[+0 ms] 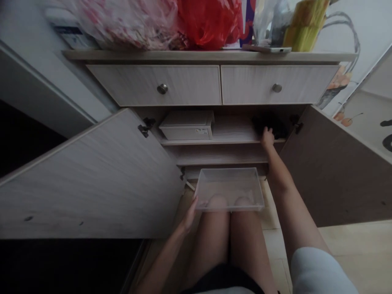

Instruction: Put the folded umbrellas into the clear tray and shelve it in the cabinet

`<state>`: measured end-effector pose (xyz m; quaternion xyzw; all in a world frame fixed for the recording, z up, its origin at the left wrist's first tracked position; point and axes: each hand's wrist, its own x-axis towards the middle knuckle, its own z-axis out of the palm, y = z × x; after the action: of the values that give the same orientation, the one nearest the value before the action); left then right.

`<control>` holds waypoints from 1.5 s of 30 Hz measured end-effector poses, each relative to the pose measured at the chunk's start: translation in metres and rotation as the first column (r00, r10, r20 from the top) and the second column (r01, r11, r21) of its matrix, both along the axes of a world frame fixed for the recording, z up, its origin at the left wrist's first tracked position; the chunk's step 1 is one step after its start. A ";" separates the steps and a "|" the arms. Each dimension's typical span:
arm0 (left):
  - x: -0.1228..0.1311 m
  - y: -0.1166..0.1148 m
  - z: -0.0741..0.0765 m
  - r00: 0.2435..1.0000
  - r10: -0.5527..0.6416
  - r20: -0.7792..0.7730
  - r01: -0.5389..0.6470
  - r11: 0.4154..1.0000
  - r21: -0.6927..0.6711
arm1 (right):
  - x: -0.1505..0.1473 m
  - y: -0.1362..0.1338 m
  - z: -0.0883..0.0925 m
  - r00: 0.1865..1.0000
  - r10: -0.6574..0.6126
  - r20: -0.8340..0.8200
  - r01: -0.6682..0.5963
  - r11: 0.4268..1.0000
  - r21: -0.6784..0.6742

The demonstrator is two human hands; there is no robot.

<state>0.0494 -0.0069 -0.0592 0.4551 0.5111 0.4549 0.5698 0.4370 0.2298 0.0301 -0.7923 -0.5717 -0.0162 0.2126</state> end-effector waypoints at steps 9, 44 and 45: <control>-0.001 -0.001 -0.005 0.999 -0.002 0.042 0.004 0.999 -0.036 | 0.005 -0.061 0.015 0.961 0.146 -0.237 -0.090 0.968 0.232; -0.003 -0.002 -0.006 0.999 -0.018 0.050 0.018 1.000 0.000 | -0.064 -0.172 -0.032 0.639 0.769 0.027 -0.762 0.637 -0.114; -0.004 -0.002 -0.007 0.998 -0.012 0.056 0.012 1.000 0.007 | -0.065 -0.171 -0.032 0.651 0.755 0.078 -0.741 0.654 -0.153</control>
<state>0.0457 -0.0092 -0.0659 0.4470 0.4906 0.4660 0.5852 0.3717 0.0585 -0.0018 -0.4932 -0.8603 0.0504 0.1183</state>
